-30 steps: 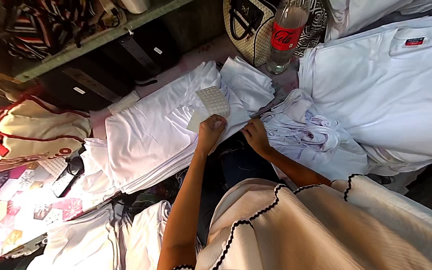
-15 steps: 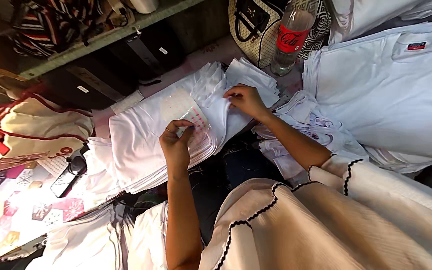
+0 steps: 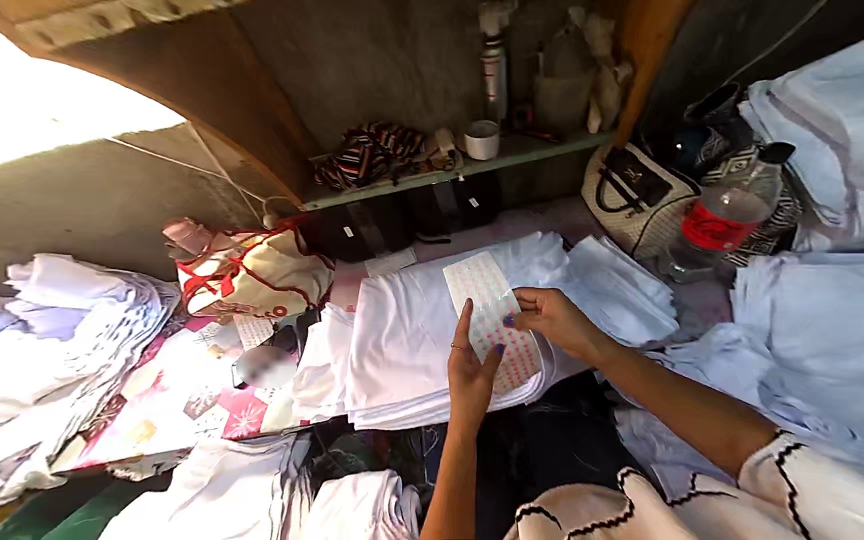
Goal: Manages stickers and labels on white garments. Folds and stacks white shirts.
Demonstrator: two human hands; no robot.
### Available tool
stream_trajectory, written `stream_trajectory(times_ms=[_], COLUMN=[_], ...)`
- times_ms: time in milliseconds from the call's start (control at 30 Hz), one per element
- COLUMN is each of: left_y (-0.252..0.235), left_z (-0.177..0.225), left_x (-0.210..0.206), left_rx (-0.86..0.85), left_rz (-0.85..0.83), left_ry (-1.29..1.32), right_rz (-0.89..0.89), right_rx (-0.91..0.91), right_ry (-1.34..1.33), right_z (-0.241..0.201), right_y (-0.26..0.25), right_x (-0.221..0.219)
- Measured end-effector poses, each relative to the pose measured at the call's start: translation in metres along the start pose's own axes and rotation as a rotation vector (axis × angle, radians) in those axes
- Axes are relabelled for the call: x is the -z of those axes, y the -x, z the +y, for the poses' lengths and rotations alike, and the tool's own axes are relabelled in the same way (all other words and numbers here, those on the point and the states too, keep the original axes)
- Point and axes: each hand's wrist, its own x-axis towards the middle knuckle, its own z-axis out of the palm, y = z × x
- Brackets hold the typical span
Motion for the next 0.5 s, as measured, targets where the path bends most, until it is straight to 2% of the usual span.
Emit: stream_trajectory(times_ms=[100,200,267,300,367,500], left_y=[-0.004,-0.005,-0.002,0.002,0.013,0.042], left_z=[-0.002,-0.006,-0.010,-0.013,-0.018,-0.018], left_x=[0.017,0.048,0.071,0.082,0.105,0.137], left_rx=[-0.029,-0.027,0.010,0.028,0.069,0.177], left_rz=[0.051,0.081,0.141,0.172,0.236,0.380], left_ry=[0.084,0.090,0.044,0.024,-0.003,-0.030], right_rz=[-0.062,-0.106,-0.042,-0.009,0.076,0.243], right_rx=[0.136,0.421,0.642,0.692,0.692,0.539], right_ry=[0.188,0.504,0.717,0.821,0.982,1.189], right_z=[-0.025,-0.061,-0.092,-0.111,-0.143,-0.180], right_y=[-0.040,-0.097,-0.148,-0.176,-0.235,-0.337], right_x=[-0.002,0.004,0.010,0.013,0.016,0.010])
